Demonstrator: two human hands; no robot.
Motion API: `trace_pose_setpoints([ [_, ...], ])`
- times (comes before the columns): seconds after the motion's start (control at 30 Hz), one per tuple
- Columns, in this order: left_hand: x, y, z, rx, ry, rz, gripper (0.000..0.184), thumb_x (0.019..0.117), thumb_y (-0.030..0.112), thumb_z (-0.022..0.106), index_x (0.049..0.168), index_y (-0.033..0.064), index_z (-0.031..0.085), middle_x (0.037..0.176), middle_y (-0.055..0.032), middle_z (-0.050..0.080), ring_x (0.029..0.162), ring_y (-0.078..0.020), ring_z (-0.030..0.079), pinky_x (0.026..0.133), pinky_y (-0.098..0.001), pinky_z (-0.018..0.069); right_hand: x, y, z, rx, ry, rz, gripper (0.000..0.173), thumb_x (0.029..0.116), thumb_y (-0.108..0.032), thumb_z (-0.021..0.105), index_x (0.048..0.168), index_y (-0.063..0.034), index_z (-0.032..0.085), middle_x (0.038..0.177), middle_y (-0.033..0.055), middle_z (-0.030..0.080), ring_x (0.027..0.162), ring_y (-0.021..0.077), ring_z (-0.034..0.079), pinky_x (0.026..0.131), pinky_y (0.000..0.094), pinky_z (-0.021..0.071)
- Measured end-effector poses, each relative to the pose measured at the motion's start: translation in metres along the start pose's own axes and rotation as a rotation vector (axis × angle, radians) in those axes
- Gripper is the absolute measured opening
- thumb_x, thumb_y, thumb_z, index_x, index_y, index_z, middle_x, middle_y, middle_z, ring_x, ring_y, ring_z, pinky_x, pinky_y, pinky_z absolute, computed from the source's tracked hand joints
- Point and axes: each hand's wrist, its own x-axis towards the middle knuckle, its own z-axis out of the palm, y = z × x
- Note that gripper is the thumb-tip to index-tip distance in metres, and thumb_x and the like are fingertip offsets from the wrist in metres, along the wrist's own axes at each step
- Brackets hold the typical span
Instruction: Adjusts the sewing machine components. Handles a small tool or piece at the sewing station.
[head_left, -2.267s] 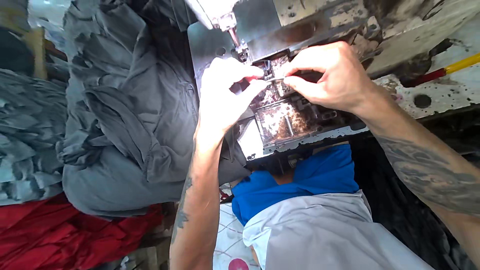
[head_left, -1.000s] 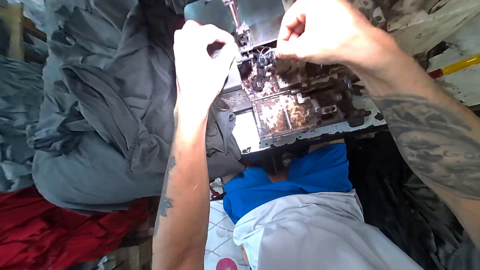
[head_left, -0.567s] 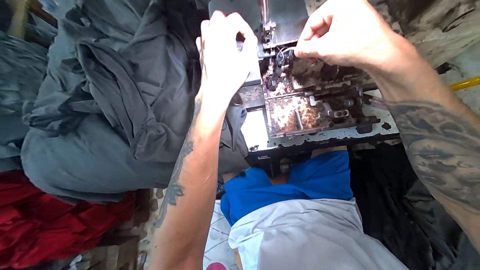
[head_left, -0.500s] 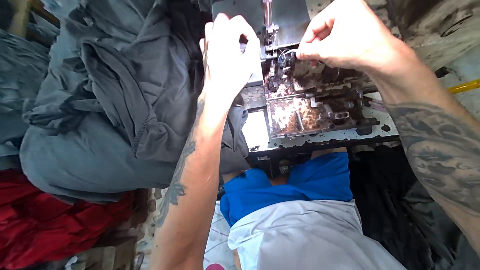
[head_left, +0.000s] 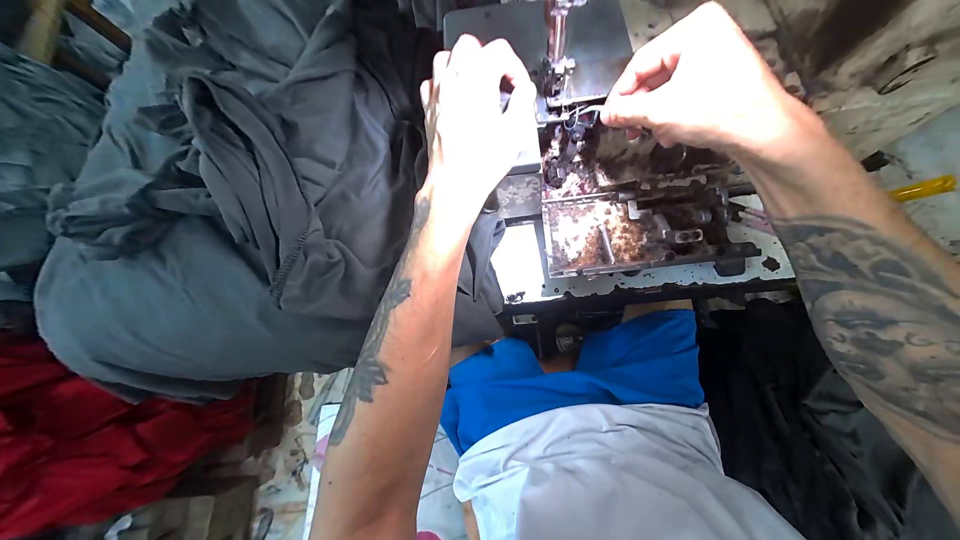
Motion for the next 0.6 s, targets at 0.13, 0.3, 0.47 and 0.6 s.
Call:
trace_pose_setpoints([
  [0.13,-0.0006,-0.0005,0.0002,0.009,0.002,0.008,0.030,0.1004,0.028,0.052,0.112,0.0083,0.071,0.119,-0.0167,0.065,0.121,-0.0344,0.056,0.098,-0.0526,0.0395,-0.0009,0.0005,-0.0008,0.029,-0.011,-0.017,0.012,0.0957,-0.022,0.070,0.093,-0.0116,0.074,0.074,-0.0050,0.066,0.056,-0.0029,0.056,0.052,0.0177,0.0468],
  [0.3,-0.0010,0.0011,-0.0001,0.005,-0.005,-0.009,0.029,0.1003,0.029,0.053,0.112,0.0096,0.071,0.119,-0.0152,0.064,0.122,-0.0327,0.055,0.099,-0.0511,0.0385,0.0000,0.0020,-0.0003,0.027,-0.011,-0.021,0.012,0.0954,-0.023,0.071,0.092,-0.0122,0.075,0.073,-0.0052,0.066,0.053,-0.0028,0.055,0.050,0.0178,0.0468],
  [0.47,-0.0015,0.0008,0.0014,0.009,0.018,0.006,0.029,0.1000,0.027,0.053,0.111,0.0084,0.072,0.116,-0.0159,0.065,0.119,-0.0327,0.057,0.097,-0.0516,0.0393,0.0003,0.0011,0.0008,0.014,-0.002,-0.022,0.012,0.0953,-0.023,0.071,0.093,-0.0118,0.074,0.073,-0.0055,0.066,0.053,-0.0031,0.053,0.051,0.0174,0.0454],
  [0.6,-0.0018,0.0010,0.0017,0.004,0.025,0.010,0.028,0.0999,0.026,0.053,0.111,0.0085,0.072,0.116,-0.0159,0.065,0.119,-0.0329,0.057,0.097,-0.0520,0.0392,-0.0011,0.0002,0.0013,0.012,0.013,-0.002,0.013,0.0951,-0.023,0.071,0.093,-0.0109,0.075,0.075,-0.0035,0.067,0.055,-0.0021,0.056,0.052,0.0179,0.0483],
])
